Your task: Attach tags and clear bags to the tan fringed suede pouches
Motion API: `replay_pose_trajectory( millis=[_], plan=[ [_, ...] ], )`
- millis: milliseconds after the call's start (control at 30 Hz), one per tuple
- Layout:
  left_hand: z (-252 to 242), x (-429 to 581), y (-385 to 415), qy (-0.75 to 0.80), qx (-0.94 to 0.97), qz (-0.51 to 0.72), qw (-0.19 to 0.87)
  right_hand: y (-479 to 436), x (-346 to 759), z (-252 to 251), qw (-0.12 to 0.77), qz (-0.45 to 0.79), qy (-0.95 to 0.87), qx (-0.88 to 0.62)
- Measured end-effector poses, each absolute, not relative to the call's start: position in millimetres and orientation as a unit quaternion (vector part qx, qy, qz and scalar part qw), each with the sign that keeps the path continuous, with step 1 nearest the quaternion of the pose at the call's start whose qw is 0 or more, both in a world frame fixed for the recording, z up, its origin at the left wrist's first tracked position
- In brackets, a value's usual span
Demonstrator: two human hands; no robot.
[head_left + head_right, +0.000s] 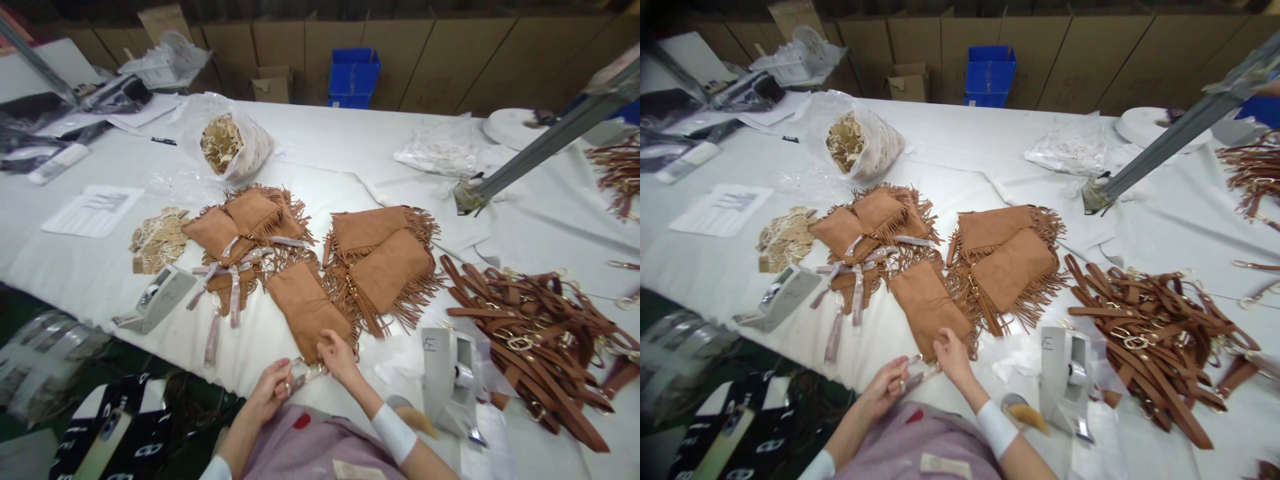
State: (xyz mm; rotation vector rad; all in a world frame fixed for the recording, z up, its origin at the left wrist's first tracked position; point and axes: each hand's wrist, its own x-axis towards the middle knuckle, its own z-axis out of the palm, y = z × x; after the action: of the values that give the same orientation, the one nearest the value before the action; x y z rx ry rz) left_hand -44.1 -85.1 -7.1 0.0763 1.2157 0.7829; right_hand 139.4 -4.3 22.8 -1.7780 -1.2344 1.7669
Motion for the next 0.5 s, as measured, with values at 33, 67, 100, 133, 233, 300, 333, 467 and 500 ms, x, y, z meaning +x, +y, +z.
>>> replay_pose_trajectory(
  millis=[33, 67, 100, 133, 233, 300, 333, 467, 500],
  plan=[
    [-7, -52, -85, 0.58, 0.06, 0.338, 0.739, 1, 147, 21, 0.186, 0.531, -0.509, -0.651],
    [-6, -59, -85, 0.602, 0.09, 0.313, 0.729, 5, 155, 20, 0.199, 0.447, -0.569, -0.661],
    [-6, -66, -83, 0.627, 0.131, 0.287, 0.712, 9, 161, 17, 0.204, 0.378, -0.615, -0.661],
    [-5, -72, -80, 0.654, 0.177, 0.265, 0.686, 12, 165, 14, 0.2, 0.329, -0.647, -0.658],
    [-4, -80, -63, 0.726, 0.295, 0.248, 0.569, 17, 167, 4, 0.15, 0.262, -0.69, -0.658],
    [-6, -75, -50, 0.744, 0.312, 0.277, 0.523, 17, 165, -2, 0.125, 0.258, -0.688, -0.667],
    [-8, -69, -44, 0.743, 0.309, 0.292, 0.517, 16, 163, -4, 0.118, 0.272, -0.681, -0.67],
    [-15, -38, -30, 0.68, 0.208, 0.395, 0.582, 10, 165, -10, 0.092, 0.365, -0.66, -0.65],
    [-16, -31, -29, 0.656, 0.167, 0.418, 0.606, 8, 167, -12, 0.088, 0.38, -0.66, -0.641]
  ],
)
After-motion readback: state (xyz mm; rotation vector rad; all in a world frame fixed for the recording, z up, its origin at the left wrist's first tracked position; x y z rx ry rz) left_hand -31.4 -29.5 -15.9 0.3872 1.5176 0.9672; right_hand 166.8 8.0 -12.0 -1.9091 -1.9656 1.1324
